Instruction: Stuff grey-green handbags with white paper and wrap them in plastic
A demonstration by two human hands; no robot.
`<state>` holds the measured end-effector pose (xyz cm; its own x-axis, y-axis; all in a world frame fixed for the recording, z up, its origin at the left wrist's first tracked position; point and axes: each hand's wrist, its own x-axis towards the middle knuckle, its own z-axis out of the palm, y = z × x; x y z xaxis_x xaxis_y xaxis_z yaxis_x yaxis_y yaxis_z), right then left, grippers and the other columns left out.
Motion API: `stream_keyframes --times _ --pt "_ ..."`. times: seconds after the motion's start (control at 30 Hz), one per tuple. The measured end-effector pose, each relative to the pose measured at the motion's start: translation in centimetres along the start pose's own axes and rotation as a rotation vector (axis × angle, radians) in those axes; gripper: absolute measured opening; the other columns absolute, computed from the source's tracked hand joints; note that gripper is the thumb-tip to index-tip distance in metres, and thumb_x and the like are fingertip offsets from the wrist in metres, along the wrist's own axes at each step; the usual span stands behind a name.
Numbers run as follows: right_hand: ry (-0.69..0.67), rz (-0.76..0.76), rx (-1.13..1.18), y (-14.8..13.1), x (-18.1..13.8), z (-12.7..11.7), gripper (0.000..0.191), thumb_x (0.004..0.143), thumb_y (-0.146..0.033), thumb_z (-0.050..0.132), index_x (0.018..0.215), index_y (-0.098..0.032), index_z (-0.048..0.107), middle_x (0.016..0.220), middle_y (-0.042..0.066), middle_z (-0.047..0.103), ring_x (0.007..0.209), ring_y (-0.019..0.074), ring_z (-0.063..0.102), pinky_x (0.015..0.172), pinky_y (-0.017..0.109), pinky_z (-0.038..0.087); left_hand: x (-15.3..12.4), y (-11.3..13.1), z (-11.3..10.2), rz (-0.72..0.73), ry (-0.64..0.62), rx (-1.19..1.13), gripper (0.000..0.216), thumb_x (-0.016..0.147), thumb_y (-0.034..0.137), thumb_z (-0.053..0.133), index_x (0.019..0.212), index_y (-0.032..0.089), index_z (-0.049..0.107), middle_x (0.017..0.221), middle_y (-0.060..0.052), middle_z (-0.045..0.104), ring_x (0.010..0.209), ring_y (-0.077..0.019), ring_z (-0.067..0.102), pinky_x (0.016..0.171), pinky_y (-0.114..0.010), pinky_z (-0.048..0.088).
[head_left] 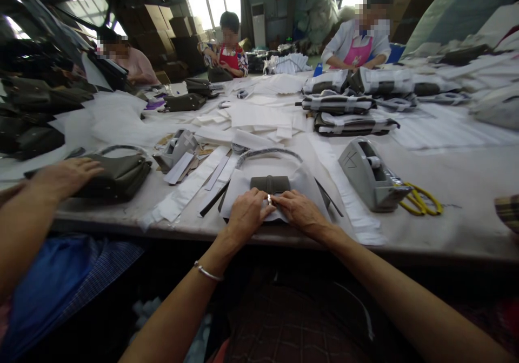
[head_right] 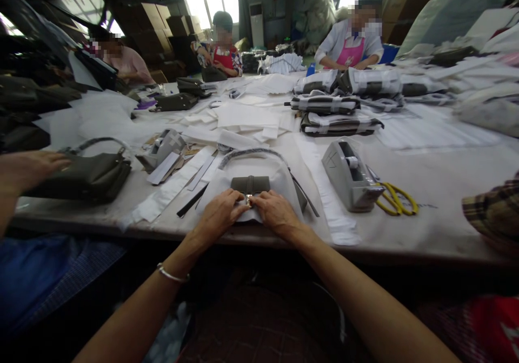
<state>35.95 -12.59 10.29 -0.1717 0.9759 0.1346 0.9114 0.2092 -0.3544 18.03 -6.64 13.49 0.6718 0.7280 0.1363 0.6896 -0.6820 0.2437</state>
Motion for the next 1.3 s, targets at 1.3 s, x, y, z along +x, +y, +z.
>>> stream_keyframes --times 1.3 --pt "0.018 0.005 0.033 0.6 0.0 0.7 0.039 0.099 -0.020 0.042 0.134 -0.027 0.058 0.114 0.006 0.067 0.103 0.0212 0.059 0.099 0.035 0.042 -12.3 -7.8 -5.8 -0.356 0.059 -0.712 0.031 0.082 0.051 0.060 0.073 0.021 0.061 0.081 -0.005 0.069 0.080 -0.0219 0.066 0.077 -0.033 0.053"
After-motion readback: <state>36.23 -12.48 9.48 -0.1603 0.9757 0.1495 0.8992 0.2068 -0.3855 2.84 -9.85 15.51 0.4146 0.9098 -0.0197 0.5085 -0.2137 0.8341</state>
